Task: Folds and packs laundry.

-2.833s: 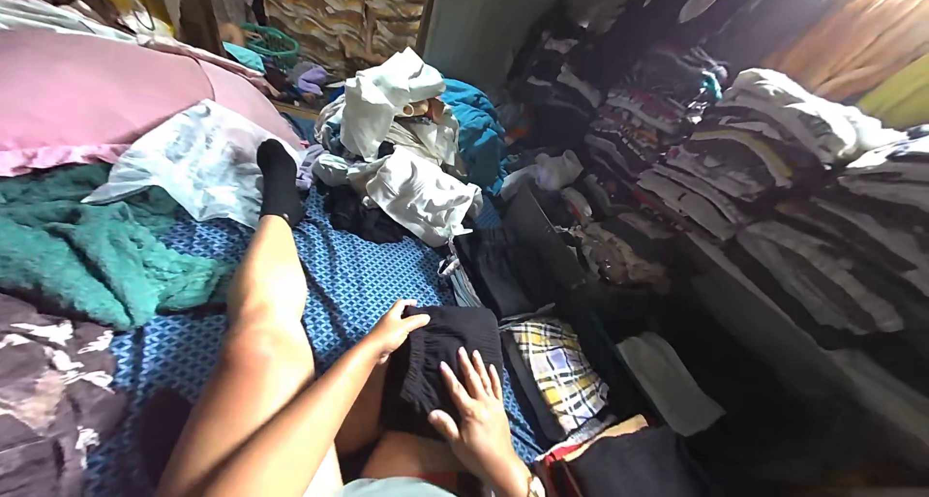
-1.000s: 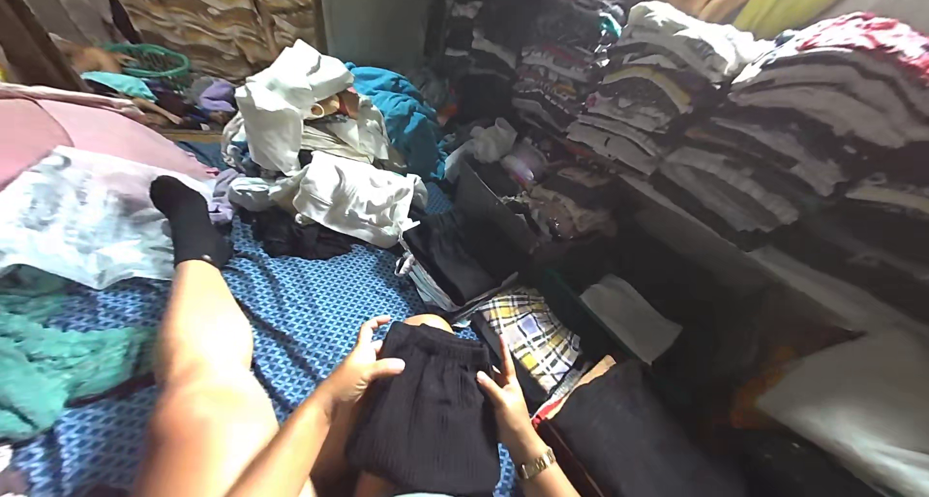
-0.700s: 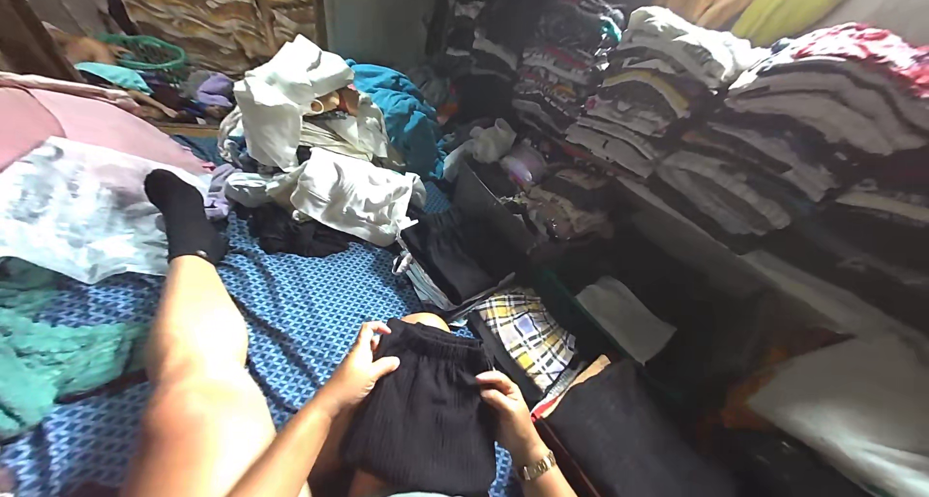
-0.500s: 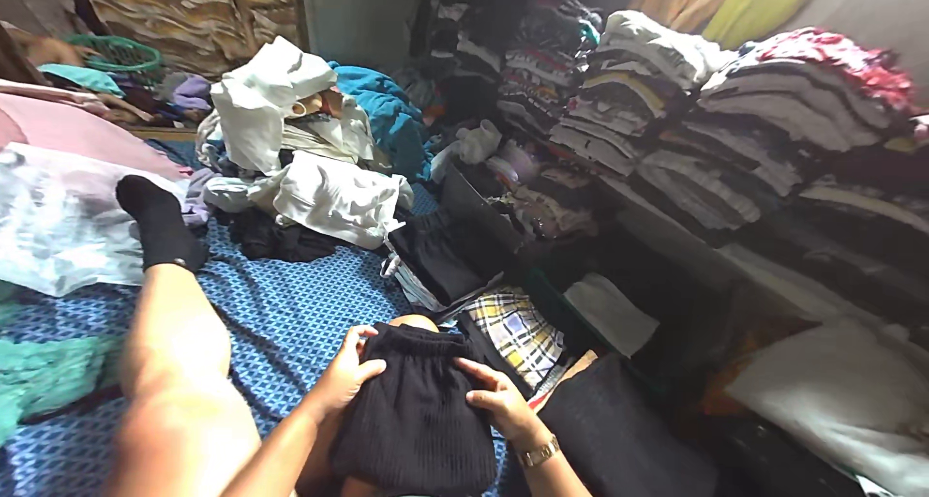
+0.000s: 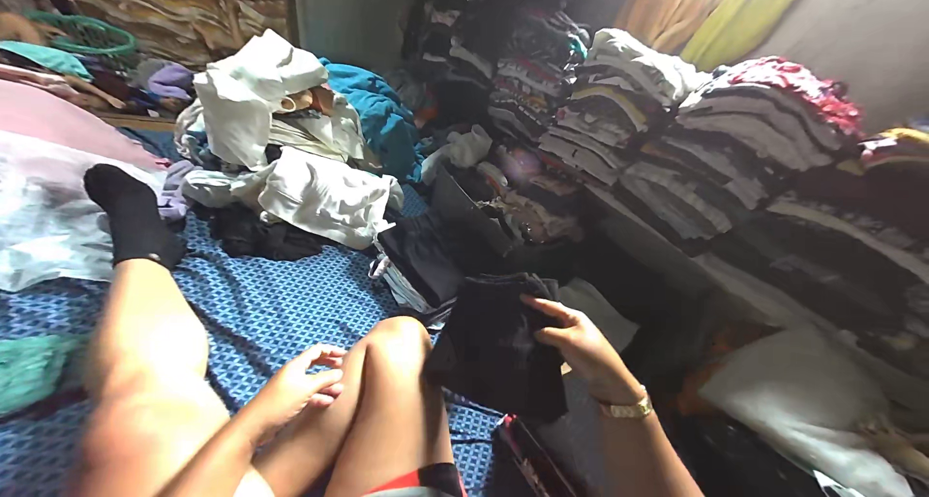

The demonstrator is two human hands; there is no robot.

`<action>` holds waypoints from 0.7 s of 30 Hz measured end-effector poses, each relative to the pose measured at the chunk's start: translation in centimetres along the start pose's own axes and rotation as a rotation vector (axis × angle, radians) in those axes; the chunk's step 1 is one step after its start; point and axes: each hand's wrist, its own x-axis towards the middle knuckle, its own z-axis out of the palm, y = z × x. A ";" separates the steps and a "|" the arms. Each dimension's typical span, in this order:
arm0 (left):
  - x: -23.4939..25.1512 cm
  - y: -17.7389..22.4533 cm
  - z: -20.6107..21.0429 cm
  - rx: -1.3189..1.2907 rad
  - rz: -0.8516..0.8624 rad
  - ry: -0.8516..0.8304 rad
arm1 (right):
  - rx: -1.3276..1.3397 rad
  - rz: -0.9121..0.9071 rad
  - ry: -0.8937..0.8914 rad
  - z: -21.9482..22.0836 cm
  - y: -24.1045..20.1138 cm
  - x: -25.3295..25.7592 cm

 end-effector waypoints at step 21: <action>-0.1 -1.7 -1.5 0.108 -0.146 0.036 | 0.220 0.321 0.524 -1.0 16.8 6.0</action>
